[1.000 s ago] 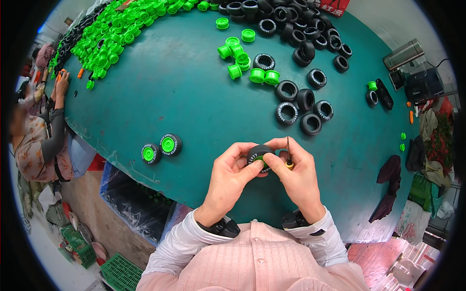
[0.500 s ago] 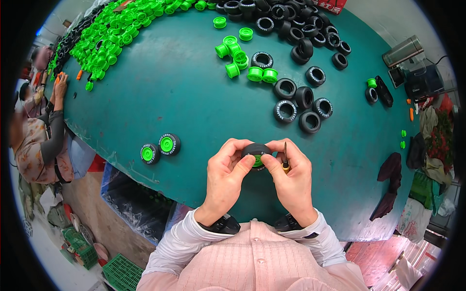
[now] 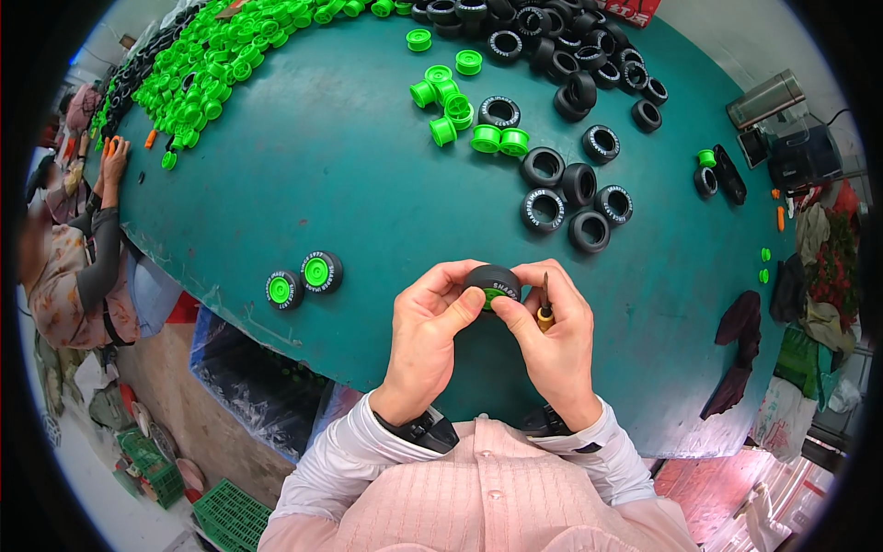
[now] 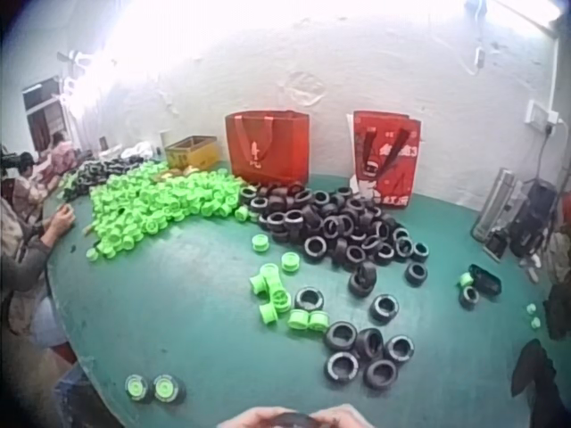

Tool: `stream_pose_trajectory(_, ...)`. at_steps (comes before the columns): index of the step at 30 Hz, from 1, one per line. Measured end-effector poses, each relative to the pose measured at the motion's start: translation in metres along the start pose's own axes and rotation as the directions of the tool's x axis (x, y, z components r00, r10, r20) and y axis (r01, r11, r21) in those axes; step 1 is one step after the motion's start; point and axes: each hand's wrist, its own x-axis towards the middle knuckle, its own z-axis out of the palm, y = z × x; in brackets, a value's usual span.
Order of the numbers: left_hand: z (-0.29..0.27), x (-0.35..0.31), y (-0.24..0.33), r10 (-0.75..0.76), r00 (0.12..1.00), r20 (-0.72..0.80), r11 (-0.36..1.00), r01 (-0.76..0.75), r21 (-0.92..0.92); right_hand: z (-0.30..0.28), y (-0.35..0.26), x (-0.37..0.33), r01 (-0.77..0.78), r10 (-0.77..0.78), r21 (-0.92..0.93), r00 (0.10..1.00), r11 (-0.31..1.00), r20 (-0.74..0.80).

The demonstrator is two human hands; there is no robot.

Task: Manually assembling plastic hubs into rubber toy tires.

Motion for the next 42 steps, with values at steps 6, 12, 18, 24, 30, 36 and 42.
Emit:
stream_pose_trajectory(6,-0.001,0.0,0.005,-0.124,0.992,0.035,0.986,0.127,-0.104,-0.016,0.008,0.011,-0.144,0.107,0.232,0.981,0.962,0.163)
stream_pose_trajectory(12,0.003,0.004,0.014,0.018,0.998,0.055,0.979,-0.029,0.203,-0.01,0.0,0.013,0.047,-0.042,-0.052,0.995,0.998,0.086)
stream_pose_trajectory(18,-0.002,0.002,0.01,0.057,0.996,0.065,0.969,-0.071,0.235,-0.005,0.001,0.004,0.038,-0.033,-0.076,0.997,0.996,0.067)
stream_pose_trajectory(24,-0.004,0.004,0.009,-0.122,0.987,0.104,0.993,0.12,0.022,-0.014,0.006,0.012,-0.139,0.112,0.165,0.98,0.976,0.162)
stream_pose_trajectory(30,0.0,0.005,0.007,-0.145,0.987,0.075,0.989,0.147,-0.02,-0.013,-0.003,0.01,-0.069,0.07,-0.01,0.99,0.998,0.123)
stream_pose_trajectory(36,-0.006,0.012,0.015,0.001,0.992,0.124,0.964,-0.034,0.262,-0.02,0.006,0.009,-0.025,0.033,-0.049,0.984,0.998,0.176)
stream_pose_trajectory(42,-0.007,0.007,0.003,-0.108,0.992,0.071,0.994,0.106,0.028,-0.025,0.003,0.017,-0.299,0.241,0.209,0.934,0.931,0.263)
